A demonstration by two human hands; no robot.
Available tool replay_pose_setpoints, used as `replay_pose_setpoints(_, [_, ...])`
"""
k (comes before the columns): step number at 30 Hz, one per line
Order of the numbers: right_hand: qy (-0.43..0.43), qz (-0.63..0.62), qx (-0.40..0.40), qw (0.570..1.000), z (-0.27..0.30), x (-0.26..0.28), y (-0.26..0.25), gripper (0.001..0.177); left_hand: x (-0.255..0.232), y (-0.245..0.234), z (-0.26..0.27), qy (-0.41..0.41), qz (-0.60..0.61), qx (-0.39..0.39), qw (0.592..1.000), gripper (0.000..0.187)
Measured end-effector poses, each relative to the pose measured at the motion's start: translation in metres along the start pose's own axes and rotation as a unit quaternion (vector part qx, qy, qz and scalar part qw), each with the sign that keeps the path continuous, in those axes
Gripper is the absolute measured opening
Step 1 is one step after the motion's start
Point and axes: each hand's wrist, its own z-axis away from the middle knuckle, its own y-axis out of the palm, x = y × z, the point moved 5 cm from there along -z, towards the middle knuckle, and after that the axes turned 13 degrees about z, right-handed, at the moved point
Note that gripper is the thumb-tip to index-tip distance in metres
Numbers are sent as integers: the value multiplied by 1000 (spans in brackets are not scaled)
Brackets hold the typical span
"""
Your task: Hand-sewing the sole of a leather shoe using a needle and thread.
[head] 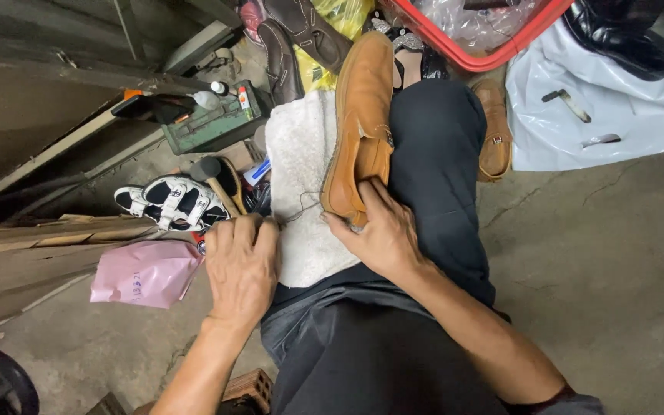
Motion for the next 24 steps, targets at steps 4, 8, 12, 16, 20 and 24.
replay_pose_setpoints(4, [12,-43,17,999,-2,4,-7,27,-10,6,-18,-9,42,0,999,19])
replay_pose_setpoints(8, [6,-47,47,998,-5,2,-4,28,-24,19,-39,-24,121,-2,992,12])
replay_pose_setpoints(12, [10,-46,53,998,-6,-3,-4,29,-11,28,-45,-122,207,125,963,35])
replay_pose_setpoints(16, [7,-63,47,997,-9,4,-10,24,-1,17,-54,-181,245,184,935,47])
replay_pose_setpoints(20, [6,-69,33,997,-10,4,-3,30,-1,13,-61,-202,218,189,936,50])
replay_pose_setpoints(24, [13,-80,23,996,-8,0,0,28,4,20,-57,-206,222,170,938,52])
